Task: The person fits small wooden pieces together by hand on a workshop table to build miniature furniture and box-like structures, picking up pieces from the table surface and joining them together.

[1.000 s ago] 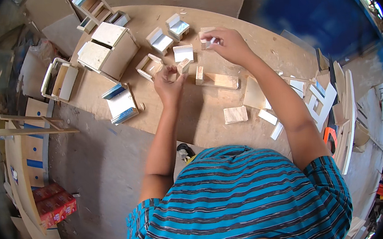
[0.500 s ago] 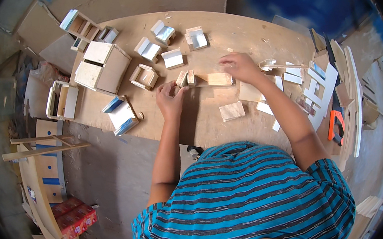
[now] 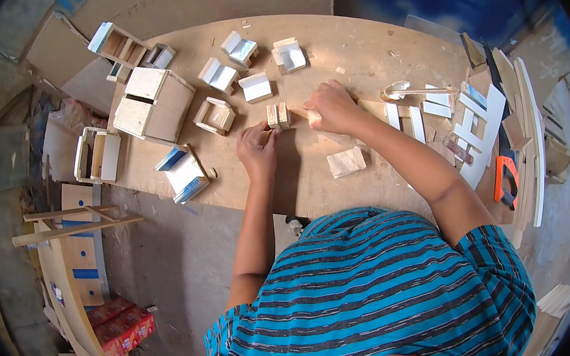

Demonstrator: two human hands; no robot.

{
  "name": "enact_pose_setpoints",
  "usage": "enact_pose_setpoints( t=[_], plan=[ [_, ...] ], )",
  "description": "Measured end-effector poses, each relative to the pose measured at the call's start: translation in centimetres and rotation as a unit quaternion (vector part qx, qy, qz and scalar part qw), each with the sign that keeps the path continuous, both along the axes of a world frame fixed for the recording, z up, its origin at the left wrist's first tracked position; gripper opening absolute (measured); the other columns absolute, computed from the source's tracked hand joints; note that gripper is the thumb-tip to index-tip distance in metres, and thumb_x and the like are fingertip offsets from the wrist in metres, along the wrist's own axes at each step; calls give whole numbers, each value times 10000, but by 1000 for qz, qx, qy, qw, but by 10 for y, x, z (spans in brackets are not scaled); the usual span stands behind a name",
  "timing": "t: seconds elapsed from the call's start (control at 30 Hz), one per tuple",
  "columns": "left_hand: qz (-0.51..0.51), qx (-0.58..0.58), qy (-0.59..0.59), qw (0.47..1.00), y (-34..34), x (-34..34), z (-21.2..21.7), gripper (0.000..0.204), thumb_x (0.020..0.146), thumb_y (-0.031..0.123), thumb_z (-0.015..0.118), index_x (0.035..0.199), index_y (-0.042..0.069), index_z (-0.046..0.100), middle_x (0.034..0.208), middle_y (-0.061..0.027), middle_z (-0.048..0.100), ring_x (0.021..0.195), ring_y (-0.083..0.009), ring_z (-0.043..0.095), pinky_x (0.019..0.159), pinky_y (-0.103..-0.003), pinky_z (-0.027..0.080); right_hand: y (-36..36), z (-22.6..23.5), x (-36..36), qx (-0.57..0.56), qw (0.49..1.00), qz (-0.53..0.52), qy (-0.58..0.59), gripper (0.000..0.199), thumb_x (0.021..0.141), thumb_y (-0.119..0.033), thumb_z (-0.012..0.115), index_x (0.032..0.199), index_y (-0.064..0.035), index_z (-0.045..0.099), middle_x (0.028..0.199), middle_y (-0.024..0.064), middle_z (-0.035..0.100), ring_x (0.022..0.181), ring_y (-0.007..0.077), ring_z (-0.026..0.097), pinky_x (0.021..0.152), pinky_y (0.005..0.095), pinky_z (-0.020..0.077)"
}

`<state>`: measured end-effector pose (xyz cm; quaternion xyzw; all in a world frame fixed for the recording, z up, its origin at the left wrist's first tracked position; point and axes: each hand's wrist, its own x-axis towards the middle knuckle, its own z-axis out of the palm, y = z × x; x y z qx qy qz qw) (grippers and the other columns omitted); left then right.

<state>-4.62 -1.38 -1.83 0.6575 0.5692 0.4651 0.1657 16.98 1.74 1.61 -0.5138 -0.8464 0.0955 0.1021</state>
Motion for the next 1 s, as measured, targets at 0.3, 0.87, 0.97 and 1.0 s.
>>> enact_pose_setpoints(
  t=[0.3, 0.87, 0.97, 1.0],
  plan=[
    [-1, -10, 0, 1000, 4, -1, -7, 301, 675, 72, 785, 961, 14, 709, 869, -141, 687, 881, -284, 609, 800, -367, 487, 0, -6, -1, 25, 999, -3, 44, 263, 644, -256, 750, 862, -113, 721, 843, 67, 651, 978, 246, 572, 953, 430, 351],
    [7, -5, -33, 999, -2, 4, -15, 253, 752, 131, 752, 959, 8, 673, 885, -120, 661, 890, -282, 582, 825, -367, 460, -1, -4, 0, -24, 998, -19, 63, 315, 628, -271, 798, 909, -145, 732, 902, 28, 670, 1038, 233, 549, 1033, 522, 285],
    [8, -5, -44, 999, -2, 5, -18, 249, 765, 139, 748, 956, -1, 669, 886, -118, 661, 893, -278, 581, 828, -365, 459, 0, -9, 1, -5, 997, -19, 70, 305, 627, -265, 797, 895, -136, 734, 898, 29, 673, 1050, 236, 544, 1044, 553, 275],
    [7, -6, -44, 999, -2, 5, -19, 249, 765, 139, 748, 956, -1, 669, 886, -118, 661, 893, -278, 581, 828, -365, 459, -1, -11, 1, -6, 997, -20, 71, 305, 627, -265, 797, 895, -136, 734, 898, 29, 673, 1050, 236, 544, 1044, 553, 275]
  ],
)
